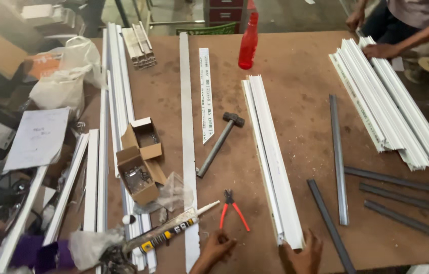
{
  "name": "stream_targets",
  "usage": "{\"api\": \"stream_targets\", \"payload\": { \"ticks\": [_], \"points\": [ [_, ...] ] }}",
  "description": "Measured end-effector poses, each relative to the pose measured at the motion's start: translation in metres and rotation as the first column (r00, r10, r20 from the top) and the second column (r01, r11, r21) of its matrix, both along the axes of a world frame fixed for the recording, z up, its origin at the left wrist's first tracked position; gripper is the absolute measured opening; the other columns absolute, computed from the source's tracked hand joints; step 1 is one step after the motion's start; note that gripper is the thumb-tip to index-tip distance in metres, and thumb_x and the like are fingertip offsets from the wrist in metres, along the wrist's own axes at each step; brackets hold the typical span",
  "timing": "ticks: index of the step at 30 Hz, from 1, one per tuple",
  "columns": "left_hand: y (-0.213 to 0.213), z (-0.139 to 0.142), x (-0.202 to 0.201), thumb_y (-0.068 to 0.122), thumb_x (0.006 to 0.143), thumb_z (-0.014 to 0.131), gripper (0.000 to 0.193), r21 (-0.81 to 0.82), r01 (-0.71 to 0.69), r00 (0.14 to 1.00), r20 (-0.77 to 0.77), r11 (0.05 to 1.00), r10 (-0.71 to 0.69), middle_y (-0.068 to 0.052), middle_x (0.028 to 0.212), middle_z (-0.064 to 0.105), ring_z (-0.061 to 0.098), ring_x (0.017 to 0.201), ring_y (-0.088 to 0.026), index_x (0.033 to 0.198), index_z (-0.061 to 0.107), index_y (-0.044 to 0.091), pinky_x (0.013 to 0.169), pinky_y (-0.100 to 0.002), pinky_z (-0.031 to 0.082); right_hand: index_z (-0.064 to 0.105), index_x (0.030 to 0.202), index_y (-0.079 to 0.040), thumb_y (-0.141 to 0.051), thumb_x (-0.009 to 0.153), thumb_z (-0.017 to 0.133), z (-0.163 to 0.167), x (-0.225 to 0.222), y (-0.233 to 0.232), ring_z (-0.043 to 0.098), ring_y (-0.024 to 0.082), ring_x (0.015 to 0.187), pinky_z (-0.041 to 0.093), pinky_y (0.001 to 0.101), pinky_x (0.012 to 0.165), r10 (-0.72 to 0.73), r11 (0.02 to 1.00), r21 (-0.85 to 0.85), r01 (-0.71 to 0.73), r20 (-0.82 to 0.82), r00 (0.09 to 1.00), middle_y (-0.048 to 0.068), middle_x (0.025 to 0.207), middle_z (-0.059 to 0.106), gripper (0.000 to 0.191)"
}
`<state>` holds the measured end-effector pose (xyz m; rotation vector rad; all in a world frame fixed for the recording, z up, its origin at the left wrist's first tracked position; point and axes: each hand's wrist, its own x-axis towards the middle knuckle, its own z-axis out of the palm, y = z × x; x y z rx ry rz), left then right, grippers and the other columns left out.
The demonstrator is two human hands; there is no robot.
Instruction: The person uses pliers to trim a small white plastic piece, then inserts several grey metal rods into white PVC window frame profiles on a workbench. The person aligns and slides the rods into the profiles, preparing them for assembly.
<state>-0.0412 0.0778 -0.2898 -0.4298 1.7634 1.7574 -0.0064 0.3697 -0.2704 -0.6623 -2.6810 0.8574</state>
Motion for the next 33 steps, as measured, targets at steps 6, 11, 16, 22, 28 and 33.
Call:
{"api": "stream_targets", "payload": {
  "ticks": [6, 11, 16, 22, 28, 33],
  "points": [
    [0.008, -0.016, 0.036, 0.028, 0.089, 0.085, 0.033, 0.175, 0.238, 0.969, 0.028, 0.955, -0.246, -0.007, 0.073, 0.066, 0.065, 0.057, -0.015, 0.093, 0.064, 0.002, 0.045, -0.029, 0.049, 0.056, 0.139, -0.001, -0.041, 0.056, 0.093, 0.002, 0.047, 0.009, 0.058, 0.040, 0.121, 0.052, 0.0517, 0.099, -0.049, 0.993, 0.104, 0.050, -0.009, 0.999, 0.025, 0.135, 0.052, 0.099],
    [0.023, -0.016, 0.066, 0.026, 0.089, 0.086, 0.036, 0.369, 0.214, 0.970, 0.026, 0.904, -0.240, -0.005, 0.075, 0.062, 0.061, 0.063, -0.013, 0.096, 0.060, 0.003, 0.054, -0.028, 0.048, 0.058, 0.138, 0.000, -0.036, 0.057, 0.092, 0.001, 0.049, 0.011, 0.065, 0.034, 0.110, 0.056, 0.0465, 0.094, -0.032, 0.999, 0.009, 0.033, -0.094, 0.995, 0.022, 0.129, 0.057, 0.094],
    [0.034, -0.005, 0.081, 0.028, 0.085, 0.087, 0.031, 0.145, 0.138, 0.990, -0.010, 0.980, -0.138, -0.002, 0.082, 0.070, 0.066, 0.074, -0.010, 0.097, 0.068, 0.007, 0.063, -0.028, 0.053, 0.063, 0.132, -0.003, -0.032, 0.063, 0.091, 0.010, 0.020, 0.020, 0.067, 0.027, 0.106, 0.056, 0.0408, 0.087, 0.081, 0.995, -0.042, -0.088, -0.155, 0.985, 0.014, 0.121, 0.064, 0.080],
    [0.066, -0.001, 0.107, 0.033, 0.087, 0.085, 0.034, 0.124, 0.082, 0.994, 0.060, 0.989, -0.090, -0.005, 0.074, 0.066, 0.058, 0.064, -0.013, 0.091, 0.071, 0.002, 0.055, -0.028, 0.044, 0.063, 0.140, -0.006, -0.026, 0.074, 0.087, 0.026, 0.016, 0.092, 0.070, 0.024, 0.100, 0.057, 0.0365, 0.084, 0.082, 0.986, -0.134, -0.096, -0.108, 0.991, 0.011, 0.115, 0.070, 0.073],
    [0.141, -0.005, 0.117, 0.029, 0.084, 0.086, 0.029, 0.006, 0.151, 0.983, 0.104, 0.988, -0.151, -0.006, 0.068, 0.067, 0.060, 0.059, -0.014, 0.079, 0.071, 0.005, 0.053, -0.029, 0.047, 0.060, 0.141, -0.001, -0.020, 0.078, 0.082, 0.021, 0.067, 0.192, 0.068, 0.027, 0.101, 0.057, 0.0395, 0.082, -0.119, 0.937, -0.338, 0.085, -0.083, 0.989, 0.015, 0.128, 0.064, 0.070],
    [0.180, -0.001, 0.122, 0.030, 0.083, 0.087, 0.028, -0.127, 0.361, 0.929, 0.129, 0.924, -0.346, -0.003, 0.067, 0.070, 0.065, 0.059, -0.010, 0.079, 0.072, 0.006, 0.053, -0.027, 0.052, 0.058, 0.143, 0.000, -0.014, 0.076, 0.086, 0.016, 0.131, 0.246, 0.062, 0.028, 0.115, 0.056, 0.0417, 0.088, -0.240, 0.910, -0.341, 0.238, 0.036, 0.970, 0.020, 0.132, 0.060, 0.074]
  ]
}}
